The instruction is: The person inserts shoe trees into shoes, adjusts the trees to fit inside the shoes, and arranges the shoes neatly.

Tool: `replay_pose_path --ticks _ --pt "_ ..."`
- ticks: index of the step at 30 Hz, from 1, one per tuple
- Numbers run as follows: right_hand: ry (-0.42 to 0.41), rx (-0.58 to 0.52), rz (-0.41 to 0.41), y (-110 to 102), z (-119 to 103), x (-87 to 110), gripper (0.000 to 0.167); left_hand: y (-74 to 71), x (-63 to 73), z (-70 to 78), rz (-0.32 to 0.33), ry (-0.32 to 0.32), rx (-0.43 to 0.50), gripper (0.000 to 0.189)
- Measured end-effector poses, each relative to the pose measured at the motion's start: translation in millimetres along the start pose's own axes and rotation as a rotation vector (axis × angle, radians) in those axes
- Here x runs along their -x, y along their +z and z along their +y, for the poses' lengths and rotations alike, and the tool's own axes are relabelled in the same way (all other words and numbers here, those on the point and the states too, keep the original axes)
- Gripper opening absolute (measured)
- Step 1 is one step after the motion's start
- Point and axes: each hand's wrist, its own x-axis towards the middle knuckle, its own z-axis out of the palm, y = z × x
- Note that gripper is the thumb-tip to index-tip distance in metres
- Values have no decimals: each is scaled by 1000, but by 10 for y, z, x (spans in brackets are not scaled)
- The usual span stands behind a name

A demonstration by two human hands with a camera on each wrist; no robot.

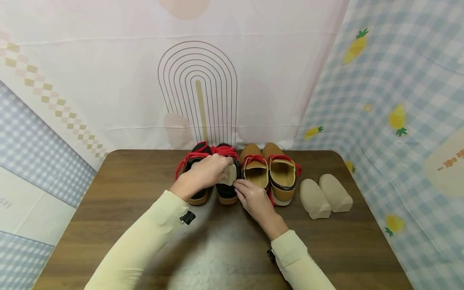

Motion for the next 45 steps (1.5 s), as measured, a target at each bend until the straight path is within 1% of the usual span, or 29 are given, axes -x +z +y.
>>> replay_pose_path --ticks 4,9,11,14,18,23,29,32,34,37,41,45 --pt "-2 -3 -2 -10 -2 -13 21 61 -43 -28 35 -30 20 9" --pt "3 -8 -2 -18 10 -33 21 195 -58 -83 95 -77 23 28" --pt "3 -9 -4 -15 18 -37 21 261 -59 -100 103 -88 17 34" --pt "1 -10 -12 -11 27 -42 21 341 -71 -106 111 -95 0 38" --pt "0 -13 -9 -13 26 -50 20 411 -102 -85 135 -103 -27 40" --pt "-2 -25 -15 -23 13 -57 20 519 -132 -47 174 -146 -55 42" --pt "-3 -20 -22 -27 14 -78 20 633 -120 -36 244 -186 -43 39" --pt "-4 -21 -26 -24 19 -85 20 677 -116 -81 269 -186 -18 36" --pt "-2 -25 -29 -20 20 -93 20 677 -113 -114 280 -179 -10 32" --pt "-3 -31 -28 -23 16 -101 19 644 -94 -139 266 -157 -13 27" --pt "-6 -33 -27 -25 19 -100 19 613 -62 -115 249 -114 -64 24" --pt "-6 -30 -35 -35 18 -102 20 635 -62 -83 275 -70 -132 25"
